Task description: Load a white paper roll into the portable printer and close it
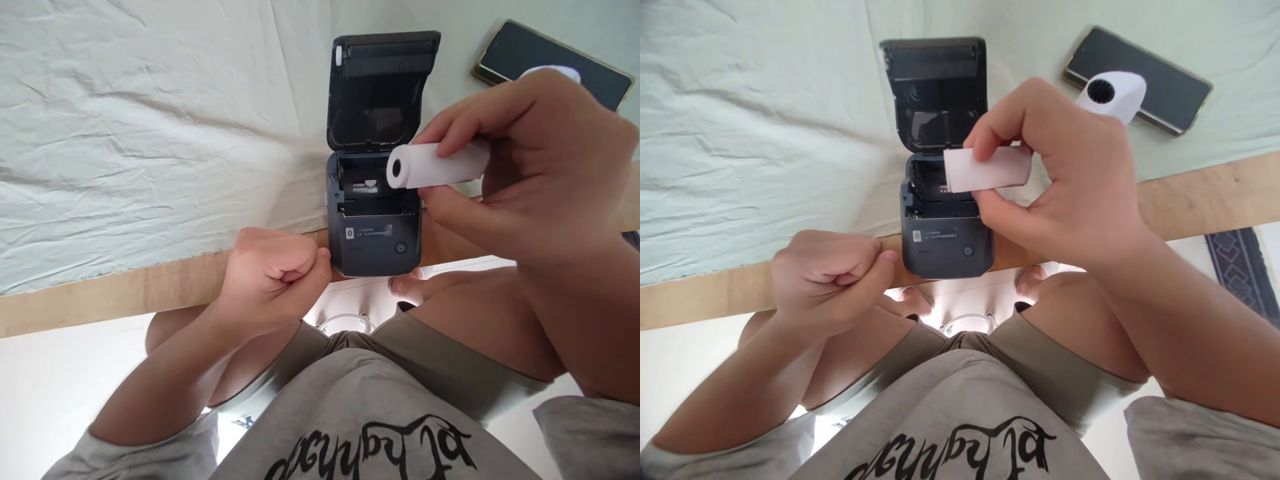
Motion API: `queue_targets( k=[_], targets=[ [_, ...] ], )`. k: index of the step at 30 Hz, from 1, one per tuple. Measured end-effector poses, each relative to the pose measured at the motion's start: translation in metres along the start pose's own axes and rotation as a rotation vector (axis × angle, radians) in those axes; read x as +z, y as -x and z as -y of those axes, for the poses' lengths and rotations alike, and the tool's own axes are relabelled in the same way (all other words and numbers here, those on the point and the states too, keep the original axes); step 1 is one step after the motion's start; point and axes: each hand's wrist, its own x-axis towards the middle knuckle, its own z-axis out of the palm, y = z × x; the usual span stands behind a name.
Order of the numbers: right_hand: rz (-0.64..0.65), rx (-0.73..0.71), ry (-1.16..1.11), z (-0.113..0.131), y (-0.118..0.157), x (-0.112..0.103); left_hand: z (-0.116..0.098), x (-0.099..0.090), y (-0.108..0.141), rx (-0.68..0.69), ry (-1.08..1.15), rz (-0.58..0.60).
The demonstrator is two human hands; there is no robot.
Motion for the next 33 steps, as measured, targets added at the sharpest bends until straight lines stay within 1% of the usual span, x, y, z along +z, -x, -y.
queue_targets(
  k=[4, 6, 9, 12, 18, 23, 26, 27, 29, 33],
  targets=[
    [0.002, -0.038, -0.107, 0.009, -0.007, 0.007, 0.001, -0.001, 0.001, 0.011, -0.002, 0.014],
    [0.015, -0.045, -0.083, 0.012, -0.01, 0.01, 0.002, -0.001, 0.0, 0.019, 0.01, 0.017],
    [0.055, 0.012, 0.051, 0.015, -0.018, 0.012, 0.003, -0.002, 0.0, 0.043, 0.032, 0.009],
    [0.104, 0.069, 0.108, 0.014, -0.024, 0.013, 0.004, -0.003, 0.001, 0.03, 0.01, 0.01],
    [0.141, 0.109, 0.093, 0.01, -0.027, 0.016, 0.004, -0.004, 0.005, 0.038, 0.018, -0.024],
    [0.166, 0.191, 0.051, 0.009, -0.026, 0.02, 0.0, -0.007, 0.005, -0.004, -0.023, 0.013],
    [0.153, 0.225, 0.031, 0.01, -0.024, 0.02, -0.001, -0.007, 0.003, 0.011, -0.019, 0.028],
    [0.153, 0.215, 0.025, 0.01, -0.023, 0.019, -0.001, -0.008, 0.002, 0.019, -0.018, 0.026],
    [0.155, 0.144, 0.011, 0.012, -0.021, 0.016, -0.002, -0.008, 0.0, 0.019, -0.029, 0.025],
    [0.144, -0.088, -0.024, 0.019, -0.012, 0.007, -0.002, -0.006, -0.007, -0.031, -0.027, 0.003]
  ],
)
